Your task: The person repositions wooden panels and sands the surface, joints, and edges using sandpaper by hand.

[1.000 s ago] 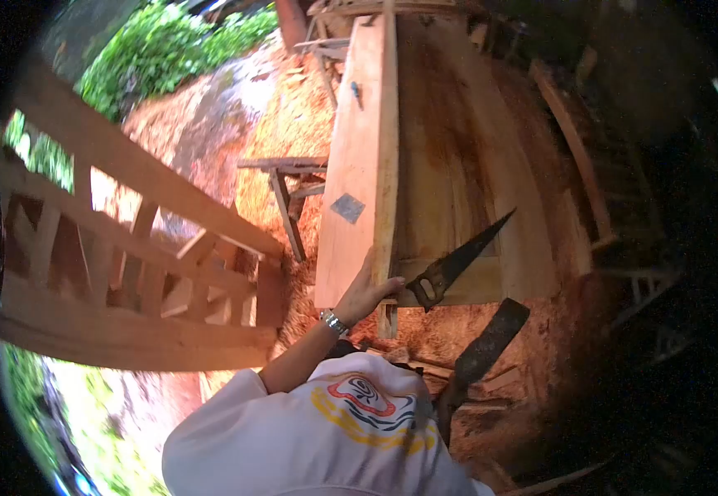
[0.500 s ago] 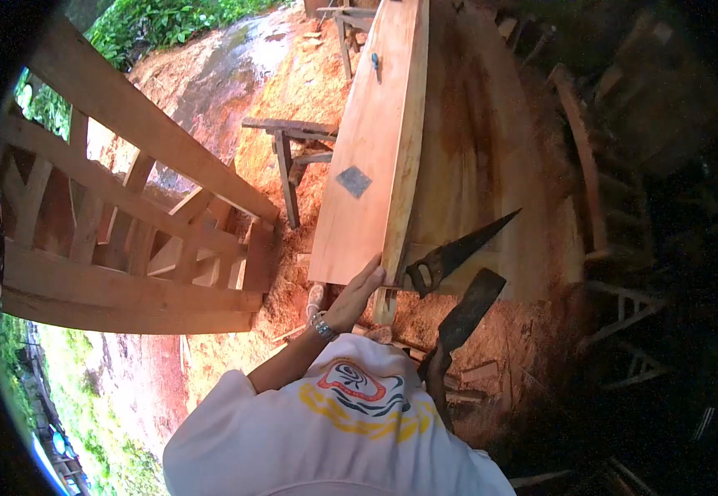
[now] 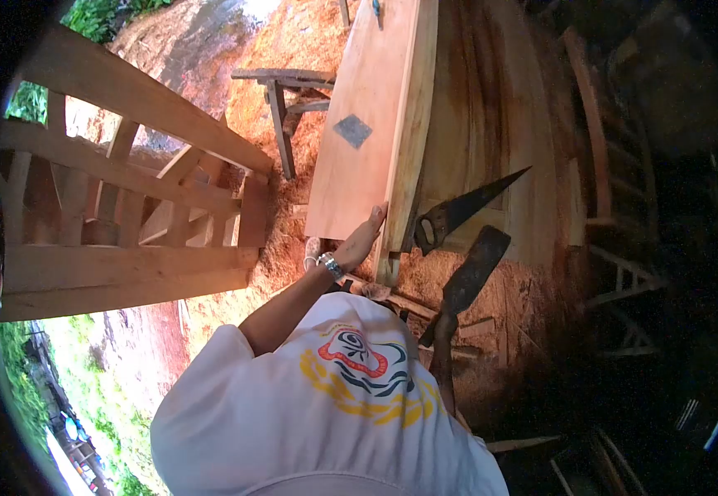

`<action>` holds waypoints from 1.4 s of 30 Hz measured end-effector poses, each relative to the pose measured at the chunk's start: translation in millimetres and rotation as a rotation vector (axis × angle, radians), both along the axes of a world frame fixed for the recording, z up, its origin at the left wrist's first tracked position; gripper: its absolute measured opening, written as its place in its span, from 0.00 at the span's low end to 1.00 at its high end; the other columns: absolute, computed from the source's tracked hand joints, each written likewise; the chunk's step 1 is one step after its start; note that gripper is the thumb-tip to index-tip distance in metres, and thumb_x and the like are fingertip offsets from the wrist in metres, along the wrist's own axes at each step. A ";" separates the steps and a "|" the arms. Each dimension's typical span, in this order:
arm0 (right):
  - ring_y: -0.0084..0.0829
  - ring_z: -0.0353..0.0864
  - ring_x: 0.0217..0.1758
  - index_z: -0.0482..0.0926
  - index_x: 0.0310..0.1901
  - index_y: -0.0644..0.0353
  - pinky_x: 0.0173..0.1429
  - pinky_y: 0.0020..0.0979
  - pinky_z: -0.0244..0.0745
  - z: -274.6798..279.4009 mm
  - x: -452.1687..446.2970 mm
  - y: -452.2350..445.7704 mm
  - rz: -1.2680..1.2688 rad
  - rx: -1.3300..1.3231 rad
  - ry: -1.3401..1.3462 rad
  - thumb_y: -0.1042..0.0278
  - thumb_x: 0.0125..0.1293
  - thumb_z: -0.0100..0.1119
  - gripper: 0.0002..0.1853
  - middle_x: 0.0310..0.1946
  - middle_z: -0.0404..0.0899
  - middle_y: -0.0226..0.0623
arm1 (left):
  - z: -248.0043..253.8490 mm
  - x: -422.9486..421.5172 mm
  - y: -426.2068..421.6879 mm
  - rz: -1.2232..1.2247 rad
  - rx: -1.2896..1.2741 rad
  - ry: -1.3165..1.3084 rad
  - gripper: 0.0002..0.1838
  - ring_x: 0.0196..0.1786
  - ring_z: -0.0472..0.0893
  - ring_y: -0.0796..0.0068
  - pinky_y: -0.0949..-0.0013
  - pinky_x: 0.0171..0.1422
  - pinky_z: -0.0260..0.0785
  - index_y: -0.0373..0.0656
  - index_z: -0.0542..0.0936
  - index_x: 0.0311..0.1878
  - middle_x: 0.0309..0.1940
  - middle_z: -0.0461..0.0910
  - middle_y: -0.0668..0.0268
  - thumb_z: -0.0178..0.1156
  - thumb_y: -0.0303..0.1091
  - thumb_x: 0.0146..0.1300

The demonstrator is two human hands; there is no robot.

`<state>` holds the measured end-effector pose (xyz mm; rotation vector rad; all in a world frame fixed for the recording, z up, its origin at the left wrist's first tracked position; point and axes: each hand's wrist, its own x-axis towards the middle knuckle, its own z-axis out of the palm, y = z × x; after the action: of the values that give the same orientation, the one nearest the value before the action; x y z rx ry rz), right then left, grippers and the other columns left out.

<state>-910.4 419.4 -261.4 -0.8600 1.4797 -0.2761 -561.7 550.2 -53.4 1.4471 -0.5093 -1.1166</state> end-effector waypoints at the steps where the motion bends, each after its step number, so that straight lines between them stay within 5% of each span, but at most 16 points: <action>1: 0.35 0.74 0.14 0.77 0.27 0.56 0.23 0.36 0.68 -1.7 0.0 1.3 0.015 -0.026 0.037 0.44 0.67 0.69 0.23 0.14 0.72 0.35 | -3.7 -1.4 0.3 0.018 0.009 -0.020 0.49 0.88 0.42 0.60 0.60 0.90 0.34 0.31 0.45 0.84 0.86 0.42 0.51 0.24 0.69 0.80; 7: 0.36 0.78 0.22 0.78 0.33 0.61 0.29 0.37 0.73 -3.4 6.1 0.8 0.035 -0.035 0.114 0.47 0.65 0.73 0.23 0.22 0.76 0.39 | -19.2 -11.5 19.3 0.007 -0.003 -0.141 0.43 0.88 0.45 0.59 0.62 0.89 0.36 0.30 0.48 0.83 0.85 0.47 0.50 0.30 0.61 0.84; 10: 0.37 0.79 0.25 0.78 0.35 0.62 0.32 0.38 0.74 -3.2 9.2 2.1 0.052 -0.044 0.142 0.47 0.65 0.73 0.23 0.25 0.77 0.41 | -15.0 -16.0 43.2 -0.026 -0.071 -0.004 0.40 0.87 0.48 0.60 0.61 0.89 0.37 0.32 0.52 0.83 0.85 0.50 0.50 0.34 0.58 0.85; 14: 0.37 0.80 0.28 0.78 0.38 0.64 0.35 0.38 0.76 2.7 7.1 3.1 0.067 -0.070 0.182 0.48 0.64 0.75 0.24 0.29 0.77 0.42 | -17.1 -12.6 79.2 -0.102 -0.065 0.059 0.35 0.78 0.69 0.63 0.61 0.83 0.57 0.35 0.62 0.80 0.75 0.71 0.51 0.45 0.54 0.84; 15: 0.38 0.80 0.29 0.78 0.38 0.65 0.35 0.38 0.76 5.3 6.3 5.5 0.065 -0.075 0.197 0.49 0.63 0.75 0.24 0.30 0.78 0.43 | -17.9 -13.7 87.2 -0.046 -0.102 0.124 0.28 0.68 0.80 0.67 0.64 0.74 0.69 0.34 0.71 0.75 0.64 0.82 0.55 0.54 0.44 0.81; 18: 0.38 0.81 0.32 0.78 0.40 0.66 0.38 0.39 0.77 16.6 -0.5 16.2 0.034 -0.098 0.230 0.50 0.63 0.76 0.25 0.33 0.78 0.44 | -32.4 -12.2 117.7 -0.041 -0.072 0.176 0.22 0.60 0.84 0.72 0.67 0.66 0.75 0.33 0.77 0.67 0.57 0.86 0.59 0.62 0.33 0.76; 19: 0.38 0.81 0.33 0.78 0.41 0.67 0.39 0.39 0.77 19.6 -1.5 21.7 0.017 -0.113 0.237 0.50 0.63 0.76 0.25 0.34 0.78 0.45 | -45.9 -8.7 128.2 -0.036 -0.091 0.214 0.15 0.53 0.86 0.76 0.70 0.59 0.78 0.33 0.83 0.57 0.48 0.88 0.62 0.67 0.25 0.69; 25: 0.39 0.82 0.38 0.78 0.45 0.70 0.43 0.40 0.79 33.9 2.0 116.3 -0.212 -0.203 0.306 0.51 0.61 0.78 0.28 0.40 0.79 0.48 | -60.9 85.9 203.7 -0.115 -0.085 0.304 0.08 0.34 0.83 0.79 0.69 0.40 0.77 0.36 0.86 0.49 0.33 0.86 0.68 0.65 0.29 0.72; 28: 0.40 0.83 0.40 0.78 0.47 0.72 0.45 0.41 0.80 45.1 27.3 204.6 -0.382 -0.268 0.353 0.52 0.61 0.79 0.29 0.43 0.80 0.49 | -78.2 158.0 245.0 -0.231 0.137 -0.168 0.11 0.28 0.80 0.78 0.68 0.35 0.75 0.34 0.86 0.50 0.29 0.84 0.67 0.64 0.33 0.74; 32: 0.41 0.84 0.44 0.77 0.50 0.74 0.49 0.41 0.82 65.8 56.7 308.0 -0.597 -0.437 0.455 0.53 0.60 0.80 0.31 0.47 0.80 0.51 | -86.8 259.1 312.4 -0.016 0.124 -0.327 0.17 0.30 0.78 0.80 0.64 0.38 0.73 0.33 0.86 0.44 0.26 0.83 0.63 0.62 0.41 0.77; 39: 0.42 0.85 0.50 0.77 0.55 0.77 0.54 0.43 0.84 122.0 118.3 386.3 -0.748 -0.981 0.685 0.55 0.58 0.82 0.35 0.54 0.82 0.54 | -101.1 444.5 381.9 0.143 0.407 -0.274 0.29 0.30 0.73 0.85 0.73 0.34 0.66 0.36 0.86 0.32 0.22 0.78 0.73 0.57 0.53 0.80; 42: 0.43 0.86 0.52 0.77 0.57 0.79 0.56 0.43 0.85 135.5 162.2 377.6 -0.714 -1.192 0.701 0.56 0.57 0.83 0.37 0.57 0.82 0.56 | -128.6 490.9 369.0 0.103 0.436 -0.313 0.25 0.29 0.76 0.83 0.70 0.36 0.71 0.37 0.90 0.41 0.24 0.82 0.69 0.57 0.51 0.79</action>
<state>-748.2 797.0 -125.9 -1.3909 2.2576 -1.6364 -70.8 919.2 -181.9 2.0250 -0.4158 -0.9579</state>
